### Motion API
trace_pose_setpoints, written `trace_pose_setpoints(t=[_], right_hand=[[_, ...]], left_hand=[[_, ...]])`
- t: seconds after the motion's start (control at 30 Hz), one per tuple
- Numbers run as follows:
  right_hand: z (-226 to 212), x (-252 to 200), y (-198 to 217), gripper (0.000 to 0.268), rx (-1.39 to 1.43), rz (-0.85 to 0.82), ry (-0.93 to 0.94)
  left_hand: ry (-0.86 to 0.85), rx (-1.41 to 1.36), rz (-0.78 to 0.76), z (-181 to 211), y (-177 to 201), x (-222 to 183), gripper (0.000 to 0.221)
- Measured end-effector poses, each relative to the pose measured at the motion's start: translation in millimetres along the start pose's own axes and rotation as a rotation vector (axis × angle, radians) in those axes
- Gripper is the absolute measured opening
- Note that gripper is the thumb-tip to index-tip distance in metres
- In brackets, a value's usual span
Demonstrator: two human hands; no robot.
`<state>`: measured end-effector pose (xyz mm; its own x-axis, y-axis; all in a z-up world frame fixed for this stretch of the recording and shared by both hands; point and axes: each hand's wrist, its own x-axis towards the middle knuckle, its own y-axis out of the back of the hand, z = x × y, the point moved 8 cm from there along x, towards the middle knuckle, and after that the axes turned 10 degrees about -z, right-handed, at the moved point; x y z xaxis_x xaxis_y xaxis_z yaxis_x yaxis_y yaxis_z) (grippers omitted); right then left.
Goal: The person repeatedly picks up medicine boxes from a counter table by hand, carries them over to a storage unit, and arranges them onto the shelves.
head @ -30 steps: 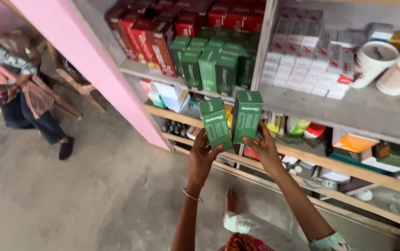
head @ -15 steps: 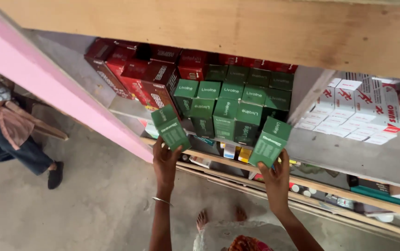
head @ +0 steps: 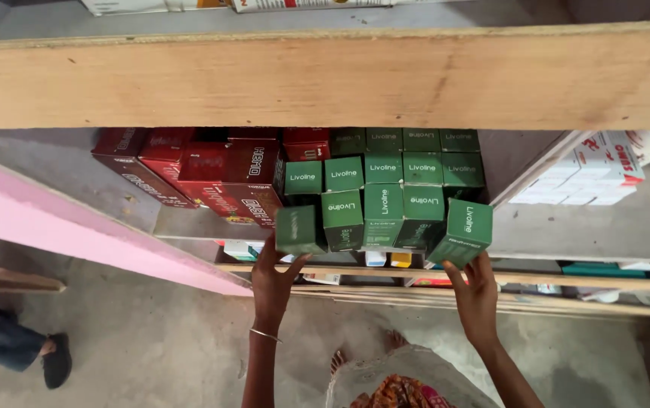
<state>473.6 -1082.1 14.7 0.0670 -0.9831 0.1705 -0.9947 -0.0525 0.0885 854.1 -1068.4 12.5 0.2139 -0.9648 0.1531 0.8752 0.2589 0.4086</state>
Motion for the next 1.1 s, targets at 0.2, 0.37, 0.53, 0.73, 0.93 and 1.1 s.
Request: trace_pose_setpoints(t=[0.2,0.37,0.53,0.73,0.93,1.1], right_hand=[[-10,-8,-7,0.047,-0.121,0.149,0.025],[-19,-10,-3,0.033,-0.407,0.255,0.045],[-42,-5,-1,0.032,-0.582,0.199,0.031],[-54,-8,-7,0.043,-0.655,0.269,-0.011],[-44,-10,-4,0.045,-0.537,0.261,-0.071],[-34,-5,5,0.043,-0.489,0.196,-0.078]], left_hand=[[-0.263,0.144,0.141,41,4,-1,0.057],[-0.217,0.159,0.096,39,-2,-2,0.042],[-0.208,0.182,0.090,36,-1,-2,0.043],[-0.217,0.191,0.039,34,-2,3,0.047],[-0.227,0.154,0.028,37,-4,-2,0.048],[-0.206,0.091,0.039,34,-6,-7,0.053]])
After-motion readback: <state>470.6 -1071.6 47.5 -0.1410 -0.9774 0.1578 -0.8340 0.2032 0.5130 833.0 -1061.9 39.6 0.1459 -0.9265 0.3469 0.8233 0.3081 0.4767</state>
